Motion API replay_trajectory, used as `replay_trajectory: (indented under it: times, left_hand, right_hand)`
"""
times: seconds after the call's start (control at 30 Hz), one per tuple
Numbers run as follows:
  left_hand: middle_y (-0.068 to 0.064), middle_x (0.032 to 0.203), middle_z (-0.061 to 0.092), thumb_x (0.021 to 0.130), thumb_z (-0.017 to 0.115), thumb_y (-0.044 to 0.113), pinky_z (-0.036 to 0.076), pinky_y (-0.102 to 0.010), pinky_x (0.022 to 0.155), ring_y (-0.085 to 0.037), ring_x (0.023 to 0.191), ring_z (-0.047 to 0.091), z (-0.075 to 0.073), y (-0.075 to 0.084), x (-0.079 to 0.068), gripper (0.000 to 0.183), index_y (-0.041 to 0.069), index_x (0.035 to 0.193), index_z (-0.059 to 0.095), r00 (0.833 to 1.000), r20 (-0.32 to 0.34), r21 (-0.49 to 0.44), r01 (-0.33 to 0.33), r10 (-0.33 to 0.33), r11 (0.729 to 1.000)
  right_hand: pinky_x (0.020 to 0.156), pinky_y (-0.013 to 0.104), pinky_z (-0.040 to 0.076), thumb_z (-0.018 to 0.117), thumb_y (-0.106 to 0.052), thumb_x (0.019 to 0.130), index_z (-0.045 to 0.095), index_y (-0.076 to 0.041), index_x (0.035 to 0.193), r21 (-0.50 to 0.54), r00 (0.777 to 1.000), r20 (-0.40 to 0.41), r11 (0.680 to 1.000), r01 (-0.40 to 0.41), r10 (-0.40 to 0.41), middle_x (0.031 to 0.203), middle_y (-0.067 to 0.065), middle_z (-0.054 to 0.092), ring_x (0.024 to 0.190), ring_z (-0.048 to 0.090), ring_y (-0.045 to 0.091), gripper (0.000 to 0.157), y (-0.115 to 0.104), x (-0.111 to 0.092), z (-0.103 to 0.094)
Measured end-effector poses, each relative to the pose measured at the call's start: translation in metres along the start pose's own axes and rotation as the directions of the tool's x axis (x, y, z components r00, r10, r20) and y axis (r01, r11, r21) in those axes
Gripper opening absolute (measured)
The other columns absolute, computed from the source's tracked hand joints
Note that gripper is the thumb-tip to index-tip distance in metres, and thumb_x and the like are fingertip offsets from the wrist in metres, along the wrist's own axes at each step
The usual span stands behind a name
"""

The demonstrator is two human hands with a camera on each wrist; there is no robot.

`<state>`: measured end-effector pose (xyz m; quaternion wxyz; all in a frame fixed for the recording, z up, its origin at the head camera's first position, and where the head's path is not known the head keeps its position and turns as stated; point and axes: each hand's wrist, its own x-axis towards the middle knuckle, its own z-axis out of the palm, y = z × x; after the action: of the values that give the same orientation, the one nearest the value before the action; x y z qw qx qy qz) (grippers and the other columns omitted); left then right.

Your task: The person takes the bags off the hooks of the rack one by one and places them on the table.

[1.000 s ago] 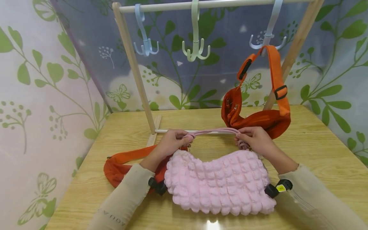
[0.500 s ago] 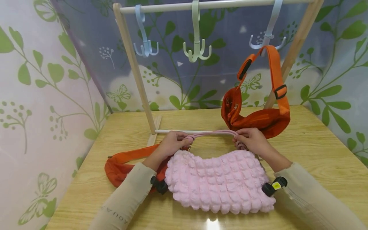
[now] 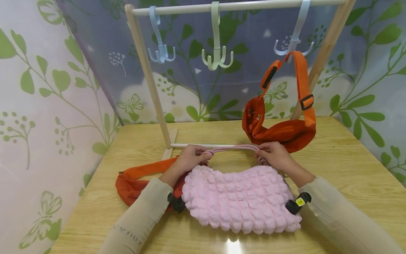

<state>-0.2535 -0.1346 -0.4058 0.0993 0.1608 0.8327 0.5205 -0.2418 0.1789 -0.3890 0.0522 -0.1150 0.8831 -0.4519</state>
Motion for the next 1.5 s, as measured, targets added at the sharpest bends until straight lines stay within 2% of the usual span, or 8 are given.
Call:
replay_trajectory:
  times: [0.2, 0.4, 0.63, 0.77, 1.0, 1.17, 1.33, 1.5]
  left_hand:
    - [-0.015, 0.091, 0.074, 0.091, 0.069, 0.026, 0.055, -0.027, 0.069, -0.012, 0.072, 0.068, 0.000, -0.002, 0.001, 0.028, 0.006, 0.110, 0.073, 1.000, -0.019, 0.130, 0.007, -0.005, 0.991]
    - [-0.006, 0.090, 0.074, 0.091, 0.070, 0.027, 0.053, -0.027, 0.069, -0.010, 0.072, 0.066, 0.001, -0.002, 0.003, 0.027, 0.007, 0.109, 0.073, 1.000, -0.028, 0.239, 0.020, -0.014, 0.971]
    - [-0.006, 0.100, 0.073, 0.091, 0.070, 0.029, 0.053, -0.036, 0.081, -0.018, 0.092, 0.067, 0.001, 0.001, 0.002, 0.029, 0.008, 0.111, 0.073, 0.999, -0.036, 0.338, 0.014, -0.002, 0.941]
    - [-0.004, 0.098, 0.073, 0.090, 0.071, 0.030, 0.053, -0.037, 0.083, -0.019, 0.091, 0.067, 0.000, 0.004, 0.000, 0.029, 0.009, 0.110, 0.073, 0.999, -0.043, 0.347, 0.018, -0.003, 0.938]
    - [0.000, 0.091, 0.072, 0.088, 0.073, 0.031, 0.052, -0.037, 0.083, -0.016, 0.087, 0.066, 0.000, 0.006, -0.001, 0.025, 0.012, 0.104, 0.074, 0.998, -0.058, 0.386, 0.002, 0.023, 0.922]
    - [-0.001, 0.093, 0.073, 0.088, 0.073, 0.033, 0.054, -0.036, 0.081, -0.014, 0.084, 0.068, -0.001, 0.006, -0.003, 0.031, 0.012, 0.110, 0.073, 0.998, -0.059, 0.357, 0.013, 0.008, 0.934]
    - [-0.001, 0.091, 0.073, 0.088, 0.073, 0.035, 0.055, -0.035, 0.079, -0.012, 0.079, 0.069, -0.001, 0.007, -0.004, 0.035, 0.010, 0.113, 0.072, 0.998, -0.067, 0.321, 0.025, -0.004, 0.947]
    - [-0.003, 0.100, 0.072, 0.090, 0.070, 0.034, 0.054, -0.036, 0.082, -0.015, 0.085, 0.068, 0.001, 0.008, -0.003, 0.033, 0.010, 0.113, 0.073, 0.995, -0.095, 0.376, 0.023, 0.014, 0.926]
  right_hand:
    - [0.057, 0.025, 0.051, 0.057, -0.005, 0.098, 0.064, 0.013, 0.107, -0.001, 0.999, 0.030, 1.000, -0.017, 0.017, 0.089, 0.022, 0.069, 0.066, 0.060, 0.013, 0.022, 0.007, 0.006, 0.004]
    - [0.057, 0.026, 0.052, 0.057, -0.004, 0.097, 0.066, 0.012, 0.102, -0.052, 0.999, 0.036, 0.999, 0.002, 0.000, 0.083, 0.017, 0.069, 0.065, 0.061, 0.014, 0.019, 0.010, 0.008, 0.006]
    - [0.060, 0.026, 0.053, 0.060, -0.008, 0.096, 0.069, 0.008, 0.106, -0.109, 0.999, 0.035, 0.994, -0.002, 0.006, 0.083, 0.014, 0.071, 0.066, 0.064, 0.014, 0.021, 0.010, 0.009, 0.007]
    - [0.066, 0.029, 0.053, 0.063, -0.010, 0.094, 0.070, 0.005, 0.110, -0.168, 1.000, 0.019, 0.986, 0.009, -0.006, 0.088, 0.014, 0.072, 0.072, 0.066, 0.017, 0.022, 0.010, 0.009, 0.006]
    - [0.083, 0.044, 0.053, 0.066, -0.014, 0.093, 0.069, 0.004, 0.116, -0.217, 1.000, 0.004, 0.976, -0.004, 0.005, 0.104, 0.018, 0.071, 0.098, 0.067, 0.031, 0.029, 0.011, 0.009, 0.005]
    - [0.082, 0.042, 0.053, 0.065, -0.016, 0.093, 0.069, 0.003, 0.116, -0.205, 1.000, 0.003, 0.979, -0.014, 0.015, 0.111, 0.020, 0.069, 0.104, 0.065, 0.034, 0.030, 0.009, 0.008, 0.006]
    - [0.080, 0.037, 0.052, 0.063, -0.018, 0.095, 0.067, 0.002, 0.118, -0.194, 0.999, 0.037, 0.981, 0.002, 0.005, 0.113, 0.019, 0.068, 0.105, 0.064, 0.032, 0.031, 0.004, 0.005, 0.006]
    - [0.088, 0.045, 0.051, 0.063, -0.018, 0.094, 0.062, 0.005, 0.125, -0.189, 0.995, 0.093, 0.981, 0.041, -0.024, 0.120, 0.021, 0.065, 0.111, 0.061, 0.035, 0.038, 0.001, 0.003, 0.004]
